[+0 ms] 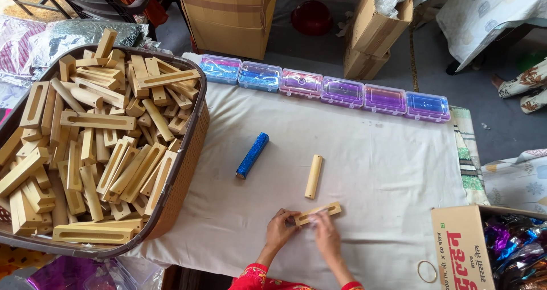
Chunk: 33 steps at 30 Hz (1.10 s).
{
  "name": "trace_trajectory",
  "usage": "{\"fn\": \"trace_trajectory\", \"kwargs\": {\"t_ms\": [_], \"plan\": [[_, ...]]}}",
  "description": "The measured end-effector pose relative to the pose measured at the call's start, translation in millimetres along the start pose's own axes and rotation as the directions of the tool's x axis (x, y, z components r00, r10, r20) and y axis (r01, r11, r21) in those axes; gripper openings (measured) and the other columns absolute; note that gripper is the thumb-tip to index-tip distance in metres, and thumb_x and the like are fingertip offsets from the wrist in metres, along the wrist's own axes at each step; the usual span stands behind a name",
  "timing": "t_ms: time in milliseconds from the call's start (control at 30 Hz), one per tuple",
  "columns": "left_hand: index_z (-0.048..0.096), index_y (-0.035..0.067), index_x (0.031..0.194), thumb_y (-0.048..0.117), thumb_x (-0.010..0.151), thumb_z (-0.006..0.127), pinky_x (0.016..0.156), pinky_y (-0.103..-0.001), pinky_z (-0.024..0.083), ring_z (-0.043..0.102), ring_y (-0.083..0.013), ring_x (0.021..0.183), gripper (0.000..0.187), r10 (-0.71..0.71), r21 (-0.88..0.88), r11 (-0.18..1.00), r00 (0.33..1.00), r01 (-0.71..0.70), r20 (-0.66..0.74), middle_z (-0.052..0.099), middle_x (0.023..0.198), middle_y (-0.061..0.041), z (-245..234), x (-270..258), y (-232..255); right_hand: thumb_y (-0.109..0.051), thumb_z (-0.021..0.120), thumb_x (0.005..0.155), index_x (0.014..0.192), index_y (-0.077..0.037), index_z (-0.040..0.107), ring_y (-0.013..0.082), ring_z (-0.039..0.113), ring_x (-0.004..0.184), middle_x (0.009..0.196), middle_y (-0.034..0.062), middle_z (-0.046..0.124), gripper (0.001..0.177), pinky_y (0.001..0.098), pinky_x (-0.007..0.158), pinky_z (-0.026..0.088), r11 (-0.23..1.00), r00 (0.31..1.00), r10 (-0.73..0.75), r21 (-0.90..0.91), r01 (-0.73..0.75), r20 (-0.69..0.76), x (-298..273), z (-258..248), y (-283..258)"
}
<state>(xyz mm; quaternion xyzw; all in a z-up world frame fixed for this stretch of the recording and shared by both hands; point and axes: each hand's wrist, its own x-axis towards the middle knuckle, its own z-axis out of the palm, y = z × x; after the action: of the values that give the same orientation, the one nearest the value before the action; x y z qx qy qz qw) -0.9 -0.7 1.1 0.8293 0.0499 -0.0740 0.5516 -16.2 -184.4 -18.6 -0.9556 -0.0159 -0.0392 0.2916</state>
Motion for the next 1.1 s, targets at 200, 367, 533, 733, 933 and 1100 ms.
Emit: {"fn": "trace_trajectory", "kwargs": {"t_ms": [200, 367, 533, 733, 933, 1100], "plan": [[0.078, 0.018, 0.113, 0.007, 0.067, 0.087, 0.078, -0.031, 0.058, 0.070, -0.0144, 0.082, 0.048, 0.028, -0.020, 0.999, 1.000, -0.028, -0.013, 0.071, 0.101, 0.001, 0, -1, -2, -0.003, 0.061, 0.088, 0.121, -0.012, 0.068, 0.0294, 0.065, 0.112, 0.129, 0.0058, 0.065, 0.036, 0.0404, 0.094, 0.054, 0.986, 0.983, -0.165, 0.004, 0.165, 0.079, 1, 0, -2], [0.078, 0.018, 0.113, 0.007, 0.066, 0.089, 0.080, -0.031, 0.057, 0.069, -0.0151, 0.084, 0.049, 0.003, -0.012, 1.000, 1.000, -0.003, 0.007, 0.070, 0.102, 0.001, -2, -2, 4, -0.003, 0.062, 0.086, 0.118, -0.016, 0.070, 0.0286, 0.066, 0.111, 0.127, 0.0038, 0.067, 0.035, 0.0398, 0.092, 0.054, 0.998, 0.999, -0.053, 0.031, 0.053, 0.010, 16, -28, 27], [0.078, 0.017, 0.114, 0.007, 0.067, 0.088, 0.082, -0.032, 0.057, 0.069, -0.0158, 0.088, 0.049, 0.018, -0.007, 1.000, 1.000, -0.018, 0.004, 0.069, 0.102, 0.000, -1, -4, -2, 0.000, 0.059, 0.087, 0.120, -0.014, 0.070, 0.0310, 0.063, 0.116, 0.127, 0.0078, 0.065, 0.037, 0.0408, 0.092, 0.053, 0.991, 0.984, 0.032, 0.130, -0.009, -0.175, 5, -33, 49], [0.066, 0.013, 0.129, 0.010, 0.073, 0.087, 0.079, -0.041, 0.056, 0.064, -0.0282, 0.096, 0.060, 0.163, 0.268, 0.953, 0.985, -0.141, -0.063, 0.061, 0.106, -0.007, 2, -25, -14, -0.009, 0.060, 0.092, 0.121, -0.018, 0.071, 0.0338, 0.061, 0.116, 0.124, 0.0099, 0.062, 0.032, 0.0476, 0.098, 0.050, 0.983, 0.891, -0.037, -0.179, -0.050, -0.453, -12, -7, 124], [0.069, 0.018, 0.121, 0.012, 0.078, 0.084, 0.069, -0.037, 0.059, 0.067, -0.0223, 0.095, 0.046, 0.346, 0.334, 0.889, 0.937, -0.313, -0.042, 0.065, 0.106, 0.000, -48, -40, 3, -0.009, 0.059, 0.091, 0.115, -0.022, 0.073, 0.0338, 0.062, 0.112, 0.124, 0.0073, 0.064, 0.031, 0.0477, 0.097, 0.051, 0.983, 0.828, -0.053, -0.175, -0.056, -0.558, -8, 10, 129], [0.070, 0.018, 0.126, 0.015, 0.069, 0.087, 0.062, -0.037, 0.055, 0.064, -0.0242, 0.085, 0.060, 0.435, 0.416, 0.871, 0.803, -0.261, -0.407, 0.065, 0.103, -0.002, -77, -18, 28, -0.006, 0.060, 0.091, 0.114, -0.022, 0.074, 0.0339, 0.062, 0.109, 0.125, 0.0055, 0.065, 0.031, 0.0469, 0.095, 0.053, 0.977, 0.820, -0.029, -0.191, -0.099, -0.572, -11, 5, 118]]}}
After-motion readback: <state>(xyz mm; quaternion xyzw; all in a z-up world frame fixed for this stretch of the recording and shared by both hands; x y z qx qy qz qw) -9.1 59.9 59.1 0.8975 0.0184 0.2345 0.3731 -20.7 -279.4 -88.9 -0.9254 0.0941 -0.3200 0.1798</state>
